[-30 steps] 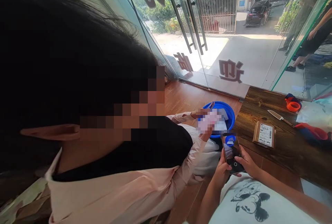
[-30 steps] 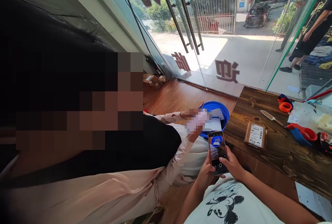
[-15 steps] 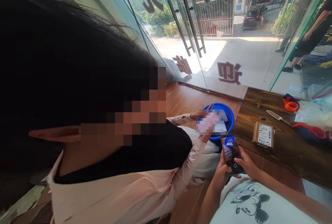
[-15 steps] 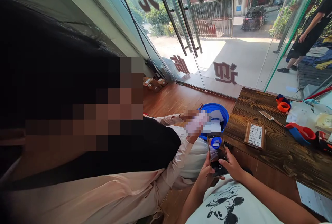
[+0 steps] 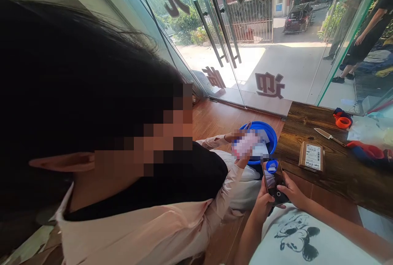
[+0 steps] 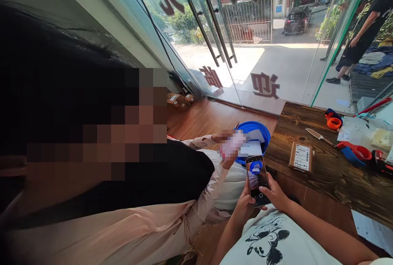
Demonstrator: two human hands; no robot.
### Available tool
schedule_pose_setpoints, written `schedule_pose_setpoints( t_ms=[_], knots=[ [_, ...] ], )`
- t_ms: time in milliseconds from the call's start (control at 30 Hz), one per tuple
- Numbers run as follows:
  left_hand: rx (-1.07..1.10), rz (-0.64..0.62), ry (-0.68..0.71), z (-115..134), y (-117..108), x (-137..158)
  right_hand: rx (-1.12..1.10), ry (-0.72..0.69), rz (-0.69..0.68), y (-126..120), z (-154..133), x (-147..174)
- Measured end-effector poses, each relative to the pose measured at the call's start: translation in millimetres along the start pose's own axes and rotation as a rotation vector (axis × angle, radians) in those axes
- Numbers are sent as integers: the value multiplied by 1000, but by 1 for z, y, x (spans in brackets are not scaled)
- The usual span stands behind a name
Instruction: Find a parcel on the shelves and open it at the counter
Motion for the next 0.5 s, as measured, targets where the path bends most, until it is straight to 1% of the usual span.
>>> schedule_pose_setpoints(
  t_ms=[133, 233, 267, 333, 400, 433, 500],
  knots=[
    [-16, 12, -36, -1, -1, -2, 0, -20, 1, -2, 2, -1],
    [-32, 37, -57, -2, -1, -3, -31, 2, 42, -4, 1, -1],
    [-40, 35, -60, -2, 0, -4, -65, 18, 58, -4, 0, 0],
    [-72, 17, -64, 0, 6, -6, -200, 64, 81, -4, -3, 2],
    [-160, 4, -74, 4, 16, -9, -379, 118, 92, -3, -9, 4],
    [-239, 3, -82, 8, 21, -11, -454, 138, 95, -3, -13, 6],
    [-475, 44, -35, 24, 32, -15, -554, 147, 101, -4, -22, 9]
  ],
)
Point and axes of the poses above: each hand's wrist, its own x-axis away from the middle knuckle, its own y-axis out of the palm, z = x × y, the point moved 4 cm from there along -x, towards the middle knuckle, and after that the axes turned 5 degrees about -z, right-handed, at the moved point
